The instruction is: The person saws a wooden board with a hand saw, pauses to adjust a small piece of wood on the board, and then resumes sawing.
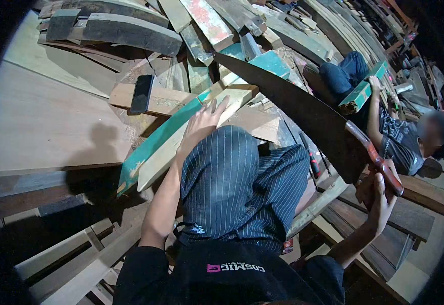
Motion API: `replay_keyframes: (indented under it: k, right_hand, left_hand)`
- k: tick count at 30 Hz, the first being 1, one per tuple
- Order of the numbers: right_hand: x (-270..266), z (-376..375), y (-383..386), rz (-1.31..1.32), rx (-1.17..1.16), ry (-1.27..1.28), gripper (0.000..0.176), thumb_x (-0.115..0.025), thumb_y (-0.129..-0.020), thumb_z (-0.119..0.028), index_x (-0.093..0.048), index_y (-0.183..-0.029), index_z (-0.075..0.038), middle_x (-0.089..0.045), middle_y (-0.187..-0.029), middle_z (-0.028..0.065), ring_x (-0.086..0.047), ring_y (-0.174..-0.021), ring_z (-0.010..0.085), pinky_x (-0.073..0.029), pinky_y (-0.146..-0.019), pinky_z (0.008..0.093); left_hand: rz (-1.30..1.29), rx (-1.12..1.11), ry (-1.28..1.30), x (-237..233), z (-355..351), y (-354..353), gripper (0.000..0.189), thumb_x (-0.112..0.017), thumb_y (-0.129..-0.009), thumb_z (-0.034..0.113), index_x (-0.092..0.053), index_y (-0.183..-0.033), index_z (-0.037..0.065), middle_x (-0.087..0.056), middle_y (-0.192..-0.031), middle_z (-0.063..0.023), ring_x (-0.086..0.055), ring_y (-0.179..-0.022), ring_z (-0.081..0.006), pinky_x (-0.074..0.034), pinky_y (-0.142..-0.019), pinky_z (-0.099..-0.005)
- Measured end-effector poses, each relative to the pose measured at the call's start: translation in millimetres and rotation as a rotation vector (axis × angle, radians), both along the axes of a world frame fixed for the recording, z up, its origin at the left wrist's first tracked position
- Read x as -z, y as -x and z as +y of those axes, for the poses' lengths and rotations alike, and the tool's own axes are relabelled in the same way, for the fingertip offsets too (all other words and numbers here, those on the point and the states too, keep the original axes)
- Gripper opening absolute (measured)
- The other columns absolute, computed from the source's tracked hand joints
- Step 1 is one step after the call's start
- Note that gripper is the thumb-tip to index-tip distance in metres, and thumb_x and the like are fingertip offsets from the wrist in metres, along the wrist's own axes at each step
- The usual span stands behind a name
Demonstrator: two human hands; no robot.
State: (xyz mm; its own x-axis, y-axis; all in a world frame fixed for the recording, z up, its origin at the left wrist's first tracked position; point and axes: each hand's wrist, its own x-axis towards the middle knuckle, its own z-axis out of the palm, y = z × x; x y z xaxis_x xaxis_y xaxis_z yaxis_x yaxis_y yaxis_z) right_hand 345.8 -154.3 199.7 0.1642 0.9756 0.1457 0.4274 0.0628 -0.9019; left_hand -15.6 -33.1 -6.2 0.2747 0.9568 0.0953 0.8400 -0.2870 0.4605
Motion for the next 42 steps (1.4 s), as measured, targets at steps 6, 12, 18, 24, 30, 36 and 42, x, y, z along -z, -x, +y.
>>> replay_keyframes:
  k: [6,12,18,24,30,36,42]
  right_hand:
    - [33,-14,-71,-0.097,-0.072,0.023,0.044,-0.071,-0.08,-0.022,-0.056,-0.113,0.003,-0.057,-0.096,0.0035,-0.052,-0.088,0.0106,-0.041,-0.081,0.0245]
    - [21,-16,-45,0.052,0.127,0.008,0.04,-0.064,-0.087,-0.02,-0.052,-0.116,0.005,-0.055,-0.071,0.0045,-0.05,-0.051,0.0084,-0.038,-0.043,0.0223]
    - [-18,-2,-16,0.179,-0.039,0.05,0.057,-0.064,-0.085,-0.029,-0.044,-0.125,0.006,-0.051,-0.061,0.004,-0.04,-0.039,0.0067,-0.032,-0.036,0.0233]
    - [-72,44,0,-0.005,-0.041,0.07,0.05,-0.061,-0.088,-0.025,-0.046,-0.128,0.001,-0.052,-0.063,0.0023,-0.039,-0.038,0.0068,-0.03,-0.031,0.0225]
    - [-112,60,35,-0.198,-0.119,0.193,0.043,-0.062,-0.087,-0.025,-0.053,-0.121,-0.001,-0.053,-0.066,0.0029,-0.042,-0.043,0.0077,-0.035,-0.039,0.0237]
    - [-63,-3,16,-0.704,-0.272,0.37,0.053,-0.074,-0.063,-0.033,-0.059,-0.106,-0.005,-0.06,-0.085,0.0114,-0.051,-0.076,0.0274,-0.038,-0.073,0.0347]
    - [3,-51,22,-0.46,0.054,0.147,0.03,-0.07,-0.078,-0.031,-0.062,-0.096,-0.008,-0.061,-0.083,0.0059,-0.047,-0.071,0.0227,-0.035,-0.069,0.0336]
  left_hand:
    - [0.04,0.028,-0.105,18,-1,2,0.07,-0.058,-0.084,0.041,-0.034,-0.145,0.017,-0.045,-0.135,-0.0277,-0.051,-0.118,-0.0427,-0.049,-0.092,-0.0466]
    - [0.02,0.022,-0.017,5,-4,2,0.073,-0.061,-0.082,0.042,-0.033,-0.145,0.018,-0.043,-0.137,-0.0281,-0.047,-0.122,-0.0446,-0.047,-0.095,-0.0474]
    - [0.008,0.03,-0.012,2,-4,2,0.077,-0.065,-0.08,0.04,-0.032,-0.146,0.019,-0.043,-0.136,-0.0291,-0.046,-0.122,-0.0456,-0.047,-0.095,-0.0486]
    - [-0.072,-0.02,-0.028,-13,-9,-3,0.07,-0.065,-0.08,0.034,-0.037,-0.143,0.019,-0.05,-0.129,-0.0261,-0.054,-0.114,-0.0426,-0.049,-0.09,-0.0473]
    - [-0.023,-0.012,-0.115,8,-5,-2,0.063,-0.061,-0.083,0.025,-0.04,-0.142,0.017,-0.052,-0.129,-0.0246,-0.054,-0.114,-0.0416,-0.049,-0.091,-0.0445]
    - [-0.037,-0.03,-0.011,-11,-11,-4,0.068,-0.062,-0.083,0.03,-0.035,-0.145,0.019,-0.05,-0.129,-0.0269,-0.054,-0.114,-0.0428,-0.049,-0.091,-0.0467]
    - [0.037,0.011,-0.134,14,-3,0,0.069,-0.059,-0.084,0.033,-0.031,-0.146,0.021,-0.048,-0.13,-0.0258,-0.056,-0.11,-0.0427,-0.054,-0.082,-0.0475]
